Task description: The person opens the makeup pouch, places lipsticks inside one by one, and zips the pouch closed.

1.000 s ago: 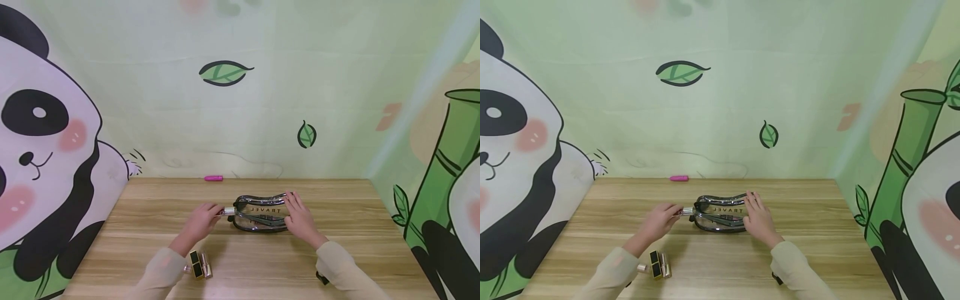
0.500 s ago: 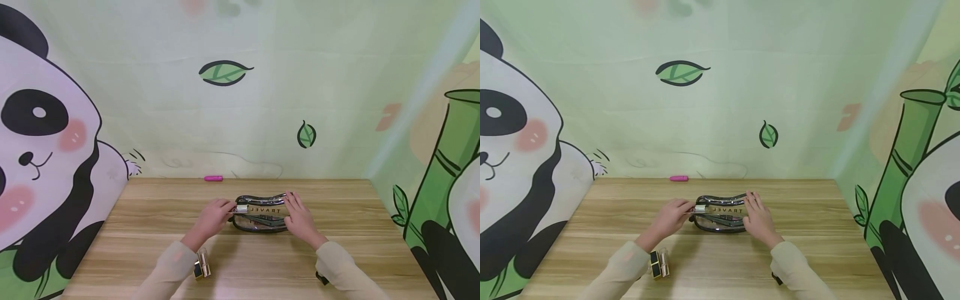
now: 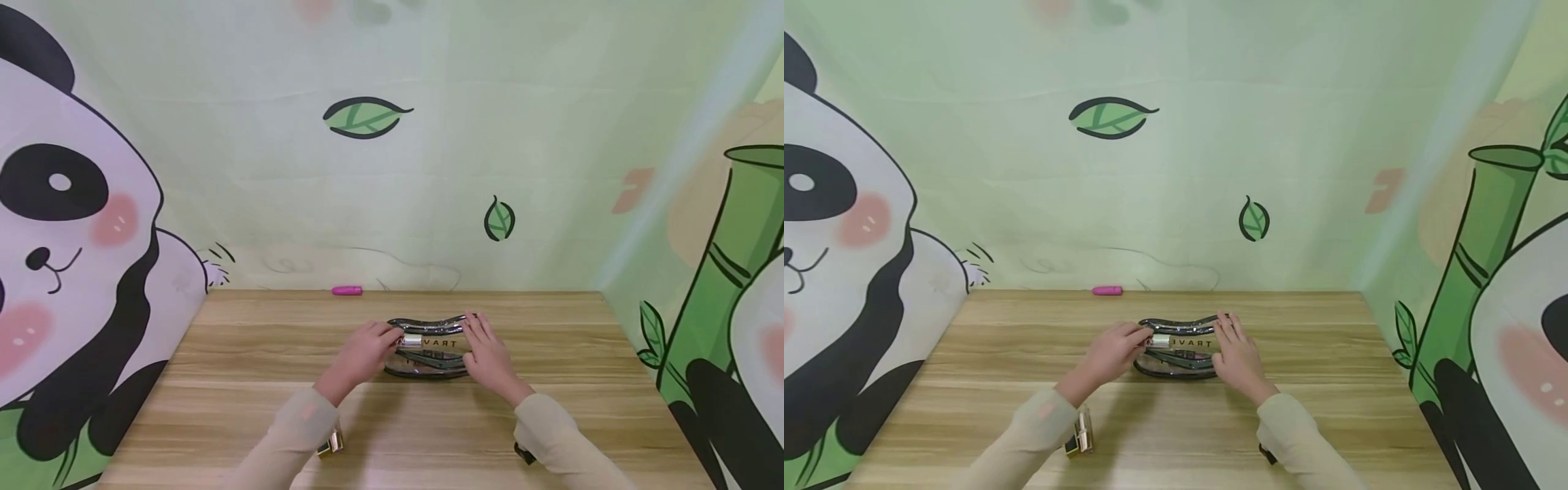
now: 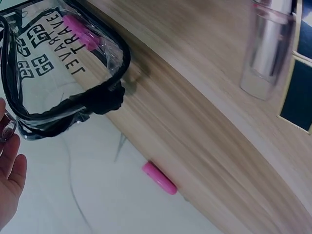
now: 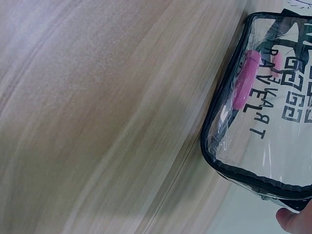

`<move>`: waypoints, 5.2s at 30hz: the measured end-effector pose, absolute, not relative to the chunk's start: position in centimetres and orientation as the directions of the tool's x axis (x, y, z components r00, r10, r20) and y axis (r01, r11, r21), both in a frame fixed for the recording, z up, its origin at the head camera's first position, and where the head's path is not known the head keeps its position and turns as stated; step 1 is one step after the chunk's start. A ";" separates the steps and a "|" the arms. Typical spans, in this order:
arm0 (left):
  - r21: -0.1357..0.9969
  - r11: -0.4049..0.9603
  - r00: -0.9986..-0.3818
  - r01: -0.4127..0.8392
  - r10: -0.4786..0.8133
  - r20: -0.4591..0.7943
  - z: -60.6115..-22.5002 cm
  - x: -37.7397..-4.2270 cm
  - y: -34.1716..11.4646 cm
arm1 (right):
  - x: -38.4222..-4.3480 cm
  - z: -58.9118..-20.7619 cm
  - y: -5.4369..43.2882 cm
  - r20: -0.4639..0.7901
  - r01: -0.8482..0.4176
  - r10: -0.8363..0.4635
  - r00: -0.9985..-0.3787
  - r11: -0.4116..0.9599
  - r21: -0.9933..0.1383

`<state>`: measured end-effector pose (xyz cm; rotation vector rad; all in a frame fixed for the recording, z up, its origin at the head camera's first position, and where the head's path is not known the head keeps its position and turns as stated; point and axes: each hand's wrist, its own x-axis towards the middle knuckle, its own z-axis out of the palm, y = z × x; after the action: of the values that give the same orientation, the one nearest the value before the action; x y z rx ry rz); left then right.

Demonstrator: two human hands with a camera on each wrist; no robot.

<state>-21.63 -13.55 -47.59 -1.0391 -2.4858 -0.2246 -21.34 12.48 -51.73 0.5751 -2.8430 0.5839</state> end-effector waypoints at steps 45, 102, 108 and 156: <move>-0.161 0.816 -0.797 0.555 0.577 0.180 -48.4 -22.3 -7.8 | -21.3 -51.8 12.5 0.315 -0.427 -0.329 -0.890 0.843 -0.326; -0.162 0.852 -0.810 0.498 0.523 0.265 -50.4 -22.5 -5.8 | -21.2 -52.1 12.2 0.298 -0.401 -0.313 -0.902 0.864 -0.306; -0.174 0.838 -0.773 0.517 0.544 0.326 -50.2 -22.4 -6.1 | -21.2 -52.0 12.2 0.292 -0.396 -0.310 -0.905 0.865 -0.308; -0.078 0.771 -0.670 0.632 0.595 0.443 -49.3 -21.7 -10.2 | -21.2 -52.1 12.1 0.306 -0.407 -0.315 -0.898 0.858 -0.313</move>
<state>-21.71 -10.17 -49.31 -0.9256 -2.5149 -0.1134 -21.22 12.13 -52.14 0.5508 -2.7886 0.5491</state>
